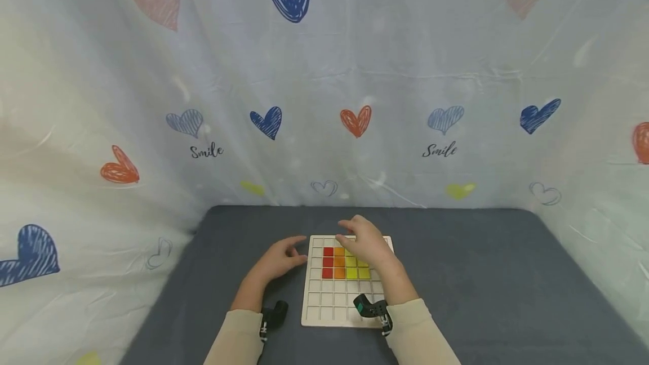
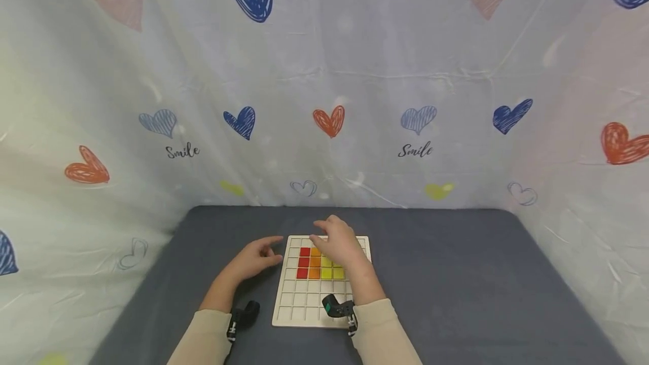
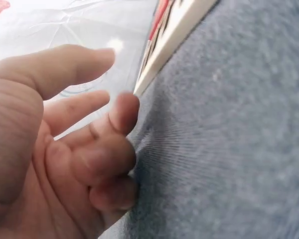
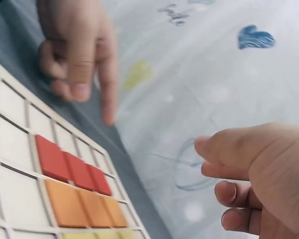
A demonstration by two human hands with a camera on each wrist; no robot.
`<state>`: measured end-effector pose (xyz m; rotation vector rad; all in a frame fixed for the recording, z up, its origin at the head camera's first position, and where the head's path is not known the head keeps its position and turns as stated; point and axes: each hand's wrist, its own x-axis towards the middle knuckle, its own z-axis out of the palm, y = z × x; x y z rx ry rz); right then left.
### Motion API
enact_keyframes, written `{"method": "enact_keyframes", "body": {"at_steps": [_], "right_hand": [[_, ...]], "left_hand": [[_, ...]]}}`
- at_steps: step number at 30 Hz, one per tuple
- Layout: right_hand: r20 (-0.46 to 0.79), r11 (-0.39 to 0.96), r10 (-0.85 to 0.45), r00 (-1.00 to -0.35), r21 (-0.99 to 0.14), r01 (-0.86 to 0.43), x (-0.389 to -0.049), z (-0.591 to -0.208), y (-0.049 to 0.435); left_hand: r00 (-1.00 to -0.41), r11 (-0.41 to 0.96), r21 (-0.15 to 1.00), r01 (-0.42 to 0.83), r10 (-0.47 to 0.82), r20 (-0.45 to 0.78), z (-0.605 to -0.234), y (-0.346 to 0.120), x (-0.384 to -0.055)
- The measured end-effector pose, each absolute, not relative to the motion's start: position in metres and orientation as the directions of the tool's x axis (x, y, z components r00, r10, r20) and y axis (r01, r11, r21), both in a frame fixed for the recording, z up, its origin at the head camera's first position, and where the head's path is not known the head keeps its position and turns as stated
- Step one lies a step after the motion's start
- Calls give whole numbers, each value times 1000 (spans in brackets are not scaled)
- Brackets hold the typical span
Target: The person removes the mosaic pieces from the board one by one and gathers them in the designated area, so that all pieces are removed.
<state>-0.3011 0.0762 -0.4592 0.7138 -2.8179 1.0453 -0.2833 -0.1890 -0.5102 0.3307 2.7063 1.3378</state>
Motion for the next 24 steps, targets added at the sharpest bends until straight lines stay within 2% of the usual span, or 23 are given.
{"method": "enact_keyframes", "body": {"at_steps": [4,7,15,24], "right_hand": [[154,679,-436,-887,-589,-437,-301,-469,65],[135,723,-445,-885,-530,-444,-302,-478,59],[133,807,-401,-906,-417,-419,-300,-495,46],[164,815,-370,-915,-416,-404,-301,-499,42]], "left_hand": [[-952,482,873,76,296,-80,-510,-190,-285],[-939,434,900,35,322,-118,-510,-191,-285],[-932,445,895,-1,324,-162,-518,-189,-287],[-938,463,886,-29,294,-184,-521,-188,-293]]}}
